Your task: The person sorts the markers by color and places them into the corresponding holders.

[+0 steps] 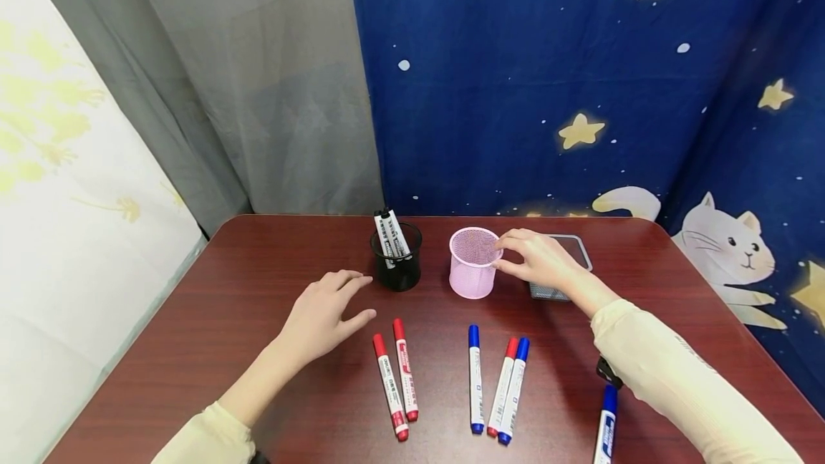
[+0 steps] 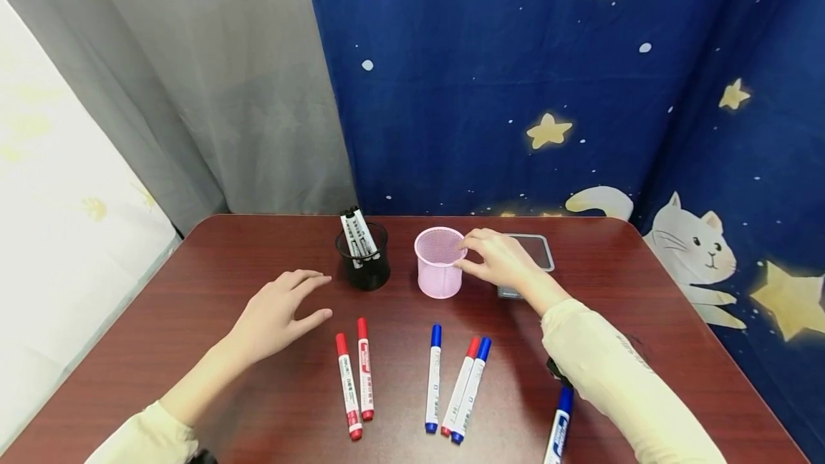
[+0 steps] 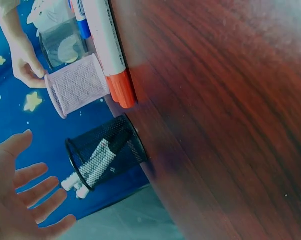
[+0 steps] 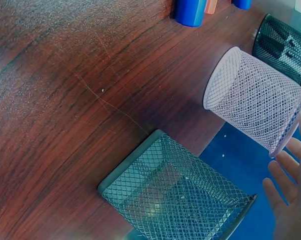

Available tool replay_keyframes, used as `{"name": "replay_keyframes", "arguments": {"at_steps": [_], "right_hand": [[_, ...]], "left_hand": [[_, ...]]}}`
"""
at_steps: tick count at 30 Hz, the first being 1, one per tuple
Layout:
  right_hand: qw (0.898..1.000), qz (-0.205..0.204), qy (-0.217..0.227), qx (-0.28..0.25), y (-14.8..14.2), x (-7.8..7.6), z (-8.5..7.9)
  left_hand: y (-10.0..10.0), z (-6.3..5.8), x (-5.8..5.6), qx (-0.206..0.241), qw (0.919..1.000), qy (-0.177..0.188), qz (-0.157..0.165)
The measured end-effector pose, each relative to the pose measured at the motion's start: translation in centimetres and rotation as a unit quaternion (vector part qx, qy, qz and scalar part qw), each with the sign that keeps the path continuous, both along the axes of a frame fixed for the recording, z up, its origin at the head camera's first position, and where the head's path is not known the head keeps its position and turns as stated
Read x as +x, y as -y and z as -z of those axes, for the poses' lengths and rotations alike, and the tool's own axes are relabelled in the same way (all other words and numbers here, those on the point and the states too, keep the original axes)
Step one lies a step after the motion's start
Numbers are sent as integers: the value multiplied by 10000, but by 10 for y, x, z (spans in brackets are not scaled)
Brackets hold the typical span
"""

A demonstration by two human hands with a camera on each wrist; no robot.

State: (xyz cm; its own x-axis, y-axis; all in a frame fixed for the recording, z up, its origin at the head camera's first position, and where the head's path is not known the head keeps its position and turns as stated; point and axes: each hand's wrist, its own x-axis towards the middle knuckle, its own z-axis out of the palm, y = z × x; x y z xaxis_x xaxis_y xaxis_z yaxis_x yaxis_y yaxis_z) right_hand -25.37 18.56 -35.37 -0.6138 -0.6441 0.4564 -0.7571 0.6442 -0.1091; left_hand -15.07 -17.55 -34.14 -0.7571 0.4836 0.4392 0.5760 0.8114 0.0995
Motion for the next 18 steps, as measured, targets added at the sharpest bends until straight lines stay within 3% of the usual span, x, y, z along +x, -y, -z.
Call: {"name": "replay_keyframes", "arguments": {"at_steps": [18], "right_hand": [[9990,451,-72,-26,1,4,1]], "left_hand": [[-5,12,10,-365,9991,57,224]]}}
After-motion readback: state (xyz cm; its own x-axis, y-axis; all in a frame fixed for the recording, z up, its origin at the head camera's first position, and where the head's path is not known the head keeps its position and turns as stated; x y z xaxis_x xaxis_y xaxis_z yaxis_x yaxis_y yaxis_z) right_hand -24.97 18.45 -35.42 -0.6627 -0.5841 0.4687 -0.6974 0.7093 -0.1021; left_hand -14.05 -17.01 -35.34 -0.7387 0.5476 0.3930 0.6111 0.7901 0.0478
